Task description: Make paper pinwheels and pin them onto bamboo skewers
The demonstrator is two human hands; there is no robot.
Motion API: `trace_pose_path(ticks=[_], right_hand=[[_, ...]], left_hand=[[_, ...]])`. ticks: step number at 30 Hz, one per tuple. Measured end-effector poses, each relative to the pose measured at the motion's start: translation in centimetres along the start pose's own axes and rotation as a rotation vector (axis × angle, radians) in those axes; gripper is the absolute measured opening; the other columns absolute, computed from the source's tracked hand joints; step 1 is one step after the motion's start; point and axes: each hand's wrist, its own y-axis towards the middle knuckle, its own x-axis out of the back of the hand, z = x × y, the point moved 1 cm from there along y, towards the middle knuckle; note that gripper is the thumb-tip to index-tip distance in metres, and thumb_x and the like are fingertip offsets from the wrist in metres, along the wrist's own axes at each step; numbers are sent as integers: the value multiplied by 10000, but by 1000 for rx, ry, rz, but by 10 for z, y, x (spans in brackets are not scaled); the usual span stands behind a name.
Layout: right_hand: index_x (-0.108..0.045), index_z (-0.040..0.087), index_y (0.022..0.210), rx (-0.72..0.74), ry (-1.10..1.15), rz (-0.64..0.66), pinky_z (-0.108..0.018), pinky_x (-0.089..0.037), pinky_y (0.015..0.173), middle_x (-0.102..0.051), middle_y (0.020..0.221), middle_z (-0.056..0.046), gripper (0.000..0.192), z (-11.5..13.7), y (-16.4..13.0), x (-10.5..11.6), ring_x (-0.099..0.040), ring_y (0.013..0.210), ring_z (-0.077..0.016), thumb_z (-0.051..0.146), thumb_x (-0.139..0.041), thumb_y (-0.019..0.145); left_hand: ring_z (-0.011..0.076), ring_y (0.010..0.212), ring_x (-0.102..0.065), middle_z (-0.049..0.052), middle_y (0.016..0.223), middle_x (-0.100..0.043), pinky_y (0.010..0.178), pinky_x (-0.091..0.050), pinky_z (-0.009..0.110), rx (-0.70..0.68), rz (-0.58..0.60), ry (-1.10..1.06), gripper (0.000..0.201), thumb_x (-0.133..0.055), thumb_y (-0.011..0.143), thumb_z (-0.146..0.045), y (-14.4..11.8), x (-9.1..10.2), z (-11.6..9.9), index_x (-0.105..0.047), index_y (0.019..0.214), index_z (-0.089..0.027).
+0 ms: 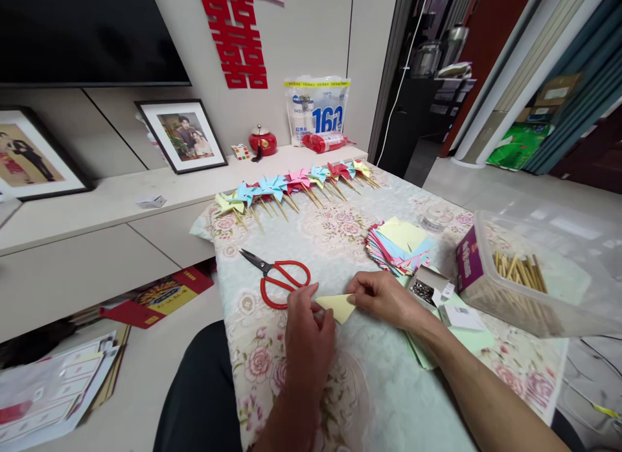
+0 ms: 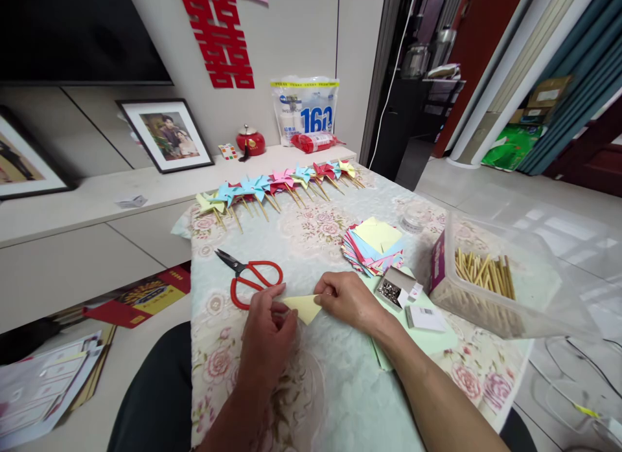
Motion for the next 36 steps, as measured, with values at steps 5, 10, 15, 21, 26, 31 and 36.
trace_pose_path(ticks=[5, 10, 15, 21, 26, 31, 36], right_hand=[[-671, 173, 757, 31, -229, -53, -219, -320, 541, -575, 605, 39, 85, -1, 1, -1, -488, 570, -109, 189, -609, 813], [-672, 174, 770, 58, -326, -58, -218, -345, 569, -624, 635, 26, 87, -1, 2, -4, -526, 593, -119, 174, -602, 821], [-700, 163, 894, 100, -407, -126, -255, -392, 667, -704, 824, -49, 124, 7, -3, 5, -613, 754, -178, 151, -593, 833], [-661, 169, 889, 164, -508, -316, -270, -399, 736, -682, 879, -65, 133, 20, -17, 21, -610, 833, -196, 120, -540, 864], [-617, 190, 778, 103, -409, -79, -222, -343, 622, -665, 742, 3, 130, 21, -13, 7, -566, 678, -133, 96, -545, 833], [-620, 195, 820, -32, -543, -13, -234, -317, 606, -693, 776, -23, 86, 13, -5, -8, -579, 697, -149, 219, -563, 881], [-627, 183, 840, -82, -613, -29, -255, -306, 602, -711, 817, -68, 117, 12, -3, -12, -609, 723, -178, 266, -563, 893]], left_hand=[[271, 1124, -600, 158, 1180, -651, 948, -514, 455, -541, -26, 366, 297, -466, 876, -71, -19, 1, -5, -631, 1119, -117], [312, 1295, -526, 151, 1368, -614, 1060, -435, 498, -690, 178, 576, 424, -489, 896, -158, -40, -3, 3, -559, 1309, -90], [310, 1307, -524, 143, 1409, -588, 1076, -420, 505, -665, 237, 673, 452, -495, 907, -217, -42, -4, 11, -552, 1332, -73], [302, 1315, -518, 129, 1421, -579, 1078, -419, 514, -652, 258, 698, 455, -487, 915, -223, -42, -4, 8, -549, 1343, -83], [305, 1322, -511, 140, 1426, -573, 1078, -426, 523, -637, 263, 705, 460, -502, 912, -229, -43, -4, 8, -548, 1347, -88], [328, 1348, -482, 183, 1439, -545, 1088, -424, 511, -597, 255, 703, 469, -546, 905, -288, -43, -4, 7, -578, 1339, -113], [402, 1352, -458, 198, 1436, -542, 1062, -417, 579, -513, 228, 735, 492, -602, 871, -381, -43, -3, 2, -620, 1320, -181]])
